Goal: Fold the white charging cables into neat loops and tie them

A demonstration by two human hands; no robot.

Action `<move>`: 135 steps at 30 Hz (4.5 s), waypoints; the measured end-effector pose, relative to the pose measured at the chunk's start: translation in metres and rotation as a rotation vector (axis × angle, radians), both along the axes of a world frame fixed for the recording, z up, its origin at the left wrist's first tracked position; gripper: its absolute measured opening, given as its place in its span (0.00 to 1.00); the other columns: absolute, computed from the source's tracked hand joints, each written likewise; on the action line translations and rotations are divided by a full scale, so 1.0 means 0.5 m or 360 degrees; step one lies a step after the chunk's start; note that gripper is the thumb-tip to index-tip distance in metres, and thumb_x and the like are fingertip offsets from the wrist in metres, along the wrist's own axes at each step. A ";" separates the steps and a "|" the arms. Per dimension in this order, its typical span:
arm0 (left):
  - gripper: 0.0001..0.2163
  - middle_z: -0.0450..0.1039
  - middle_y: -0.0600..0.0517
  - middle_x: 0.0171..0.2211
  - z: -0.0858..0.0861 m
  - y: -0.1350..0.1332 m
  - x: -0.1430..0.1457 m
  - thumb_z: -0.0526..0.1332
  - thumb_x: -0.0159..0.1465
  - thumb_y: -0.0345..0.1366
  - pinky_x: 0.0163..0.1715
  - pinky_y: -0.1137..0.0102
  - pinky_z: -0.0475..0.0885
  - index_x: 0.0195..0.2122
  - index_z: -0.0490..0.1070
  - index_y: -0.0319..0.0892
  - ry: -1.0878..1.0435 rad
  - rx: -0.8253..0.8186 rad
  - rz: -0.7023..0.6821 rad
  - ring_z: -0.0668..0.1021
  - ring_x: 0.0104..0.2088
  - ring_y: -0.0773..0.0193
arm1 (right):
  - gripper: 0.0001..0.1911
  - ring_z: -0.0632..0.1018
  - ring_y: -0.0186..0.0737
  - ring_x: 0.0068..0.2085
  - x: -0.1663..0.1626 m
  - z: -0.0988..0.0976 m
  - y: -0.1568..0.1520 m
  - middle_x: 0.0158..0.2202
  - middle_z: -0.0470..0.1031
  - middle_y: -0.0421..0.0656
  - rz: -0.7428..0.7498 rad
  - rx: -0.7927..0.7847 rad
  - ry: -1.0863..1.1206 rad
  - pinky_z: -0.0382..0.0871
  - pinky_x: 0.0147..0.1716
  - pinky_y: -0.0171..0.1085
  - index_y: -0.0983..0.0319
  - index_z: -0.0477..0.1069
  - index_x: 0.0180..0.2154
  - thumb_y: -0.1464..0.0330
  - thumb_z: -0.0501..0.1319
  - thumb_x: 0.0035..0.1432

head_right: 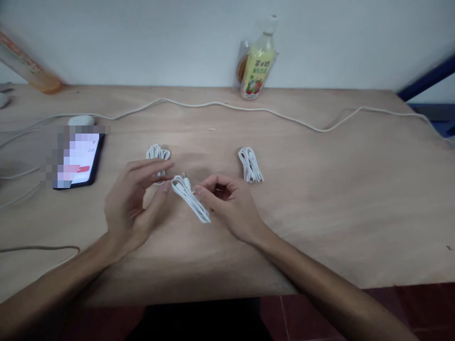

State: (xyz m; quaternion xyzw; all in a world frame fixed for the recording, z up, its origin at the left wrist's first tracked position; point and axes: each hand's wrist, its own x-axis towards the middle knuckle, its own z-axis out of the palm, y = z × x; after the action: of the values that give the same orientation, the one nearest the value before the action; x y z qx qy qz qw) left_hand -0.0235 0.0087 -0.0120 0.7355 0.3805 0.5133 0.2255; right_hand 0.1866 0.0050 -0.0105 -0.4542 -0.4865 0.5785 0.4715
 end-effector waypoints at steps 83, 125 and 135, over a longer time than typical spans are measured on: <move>0.24 0.90 0.50 0.40 0.007 -0.004 0.023 0.82 0.55 0.31 0.50 0.54 0.88 0.52 0.82 0.43 -0.0817 -0.1340 -0.0381 0.91 0.41 0.52 | 0.21 0.69 0.32 0.24 0.003 -0.002 0.003 0.24 0.72 0.35 0.0261 -0.0168 0.0367 0.66 0.22 0.33 0.58 0.76 0.30 0.50 0.76 0.59; 0.16 0.81 0.55 0.25 0.029 -0.005 0.023 0.86 0.52 0.37 0.26 0.79 0.79 0.38 0.86 0.38 -0.1326 -0.2262 -0.0649 0.78 0.22 0.72 | 0.08 0.76 0.36 0.35 0.011 -0.003 -0.006 0.35 0.79 0.39 0.0204 0.0650 -0.0024 0.68 0.31 0.36 0.51 0.89 0.43 0.71 0.75 0.65; 0.03 0.82 0.53 0.27 0.033 -0.011 0.030 0.75 0.67 0.28 0.28 0.79 0.80 0.36 0.83 0.35 -0.1479 -0.2351 -0.0695 0.82 0.25 0.70 | 0.09 0.78 0.38 0.39 0.006 -0.008 -0.012 0.37 0.79 0.40 0.0120 0.0866 -0.0159 0.74 0.38 0.38 0.52 0.88 0.44 0.73 0.72 0.69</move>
State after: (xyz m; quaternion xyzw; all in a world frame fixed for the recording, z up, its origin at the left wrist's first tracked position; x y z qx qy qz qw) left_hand -0.0087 0.0034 0.0044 0.1771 0.3358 0.3293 0.8646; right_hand 0.1898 -0.0013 -0.0146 -0.3205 -0.6632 0.4205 0.5297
